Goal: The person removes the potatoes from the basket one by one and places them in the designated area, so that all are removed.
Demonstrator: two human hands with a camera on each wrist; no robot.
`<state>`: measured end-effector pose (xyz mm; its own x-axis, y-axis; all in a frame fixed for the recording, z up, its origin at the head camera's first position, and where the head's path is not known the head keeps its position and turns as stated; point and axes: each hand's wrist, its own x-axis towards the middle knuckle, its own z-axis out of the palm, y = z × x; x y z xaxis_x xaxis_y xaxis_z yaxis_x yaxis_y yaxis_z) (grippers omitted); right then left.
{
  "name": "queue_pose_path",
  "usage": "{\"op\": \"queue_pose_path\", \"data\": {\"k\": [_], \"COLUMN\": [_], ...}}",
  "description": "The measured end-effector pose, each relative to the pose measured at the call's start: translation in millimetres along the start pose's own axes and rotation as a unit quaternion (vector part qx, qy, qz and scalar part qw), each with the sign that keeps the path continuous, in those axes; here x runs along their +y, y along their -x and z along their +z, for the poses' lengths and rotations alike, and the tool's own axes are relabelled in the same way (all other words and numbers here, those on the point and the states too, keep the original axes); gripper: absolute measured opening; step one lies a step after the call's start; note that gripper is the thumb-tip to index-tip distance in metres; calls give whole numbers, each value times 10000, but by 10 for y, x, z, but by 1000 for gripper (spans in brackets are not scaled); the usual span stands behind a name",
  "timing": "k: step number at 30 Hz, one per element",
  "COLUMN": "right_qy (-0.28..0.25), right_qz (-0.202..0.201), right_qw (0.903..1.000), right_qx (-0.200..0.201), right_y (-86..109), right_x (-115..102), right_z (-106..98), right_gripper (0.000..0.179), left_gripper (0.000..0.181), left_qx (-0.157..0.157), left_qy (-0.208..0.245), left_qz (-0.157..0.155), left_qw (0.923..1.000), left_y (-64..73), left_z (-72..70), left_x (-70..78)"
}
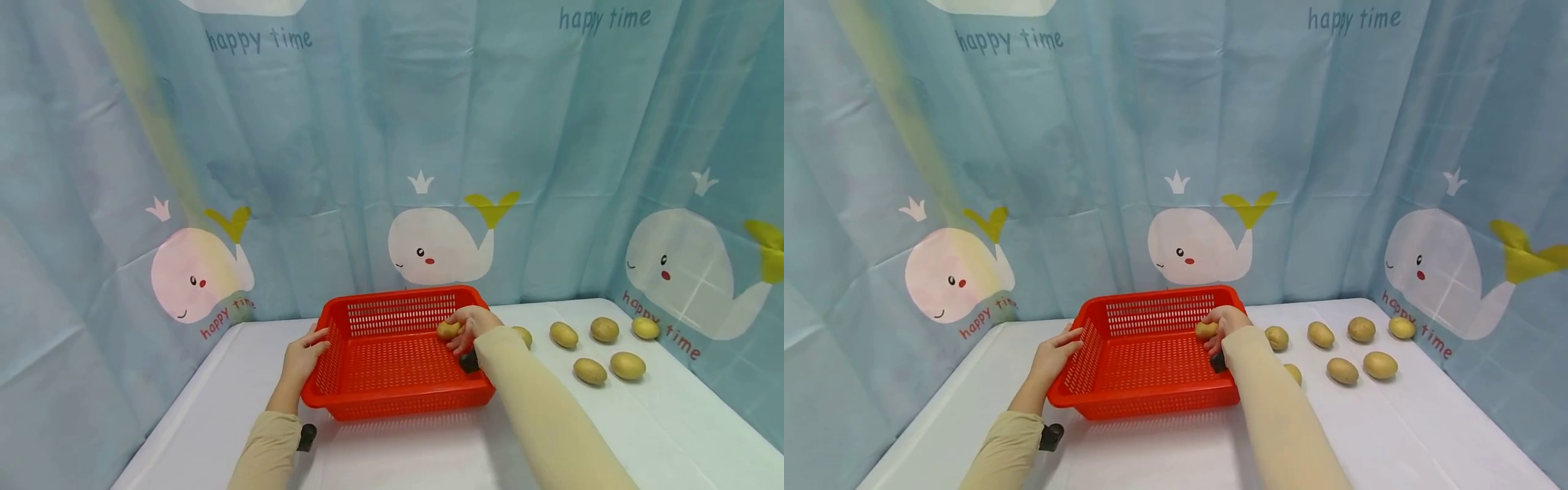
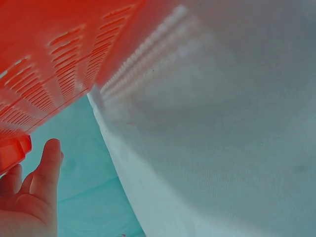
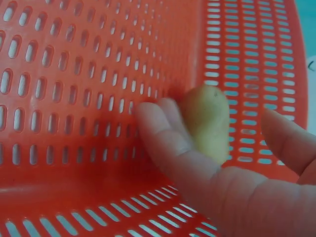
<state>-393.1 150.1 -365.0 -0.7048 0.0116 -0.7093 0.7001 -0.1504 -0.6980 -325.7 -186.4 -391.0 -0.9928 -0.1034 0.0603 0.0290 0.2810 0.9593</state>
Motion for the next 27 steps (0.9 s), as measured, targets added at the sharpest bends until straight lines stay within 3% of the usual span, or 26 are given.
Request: {"op": "queue_pose_path", "data": {"k": [9,20,27], "right_qy": [281,684,782], "right_qz": [-87,-343,-435], "right_qw": [9990,9971,9951], "right_qx": [-341,-49,-426], "right_y": [-148,-215,-206], "right_x": [84,46,-13], "right_z": [19,56,70], "right_gripper": [54,49,46], "left_gripper": [41,41,41], "left_qx": [58,141,119], "left_qy": [-47,5,15], "left_qz": [-62,-39,-85], "left_qw": [10000,9999,9999], "left_y": [25,-3,12], "left_z": [18,26,18], "left_x": [-21,-5,21]}}
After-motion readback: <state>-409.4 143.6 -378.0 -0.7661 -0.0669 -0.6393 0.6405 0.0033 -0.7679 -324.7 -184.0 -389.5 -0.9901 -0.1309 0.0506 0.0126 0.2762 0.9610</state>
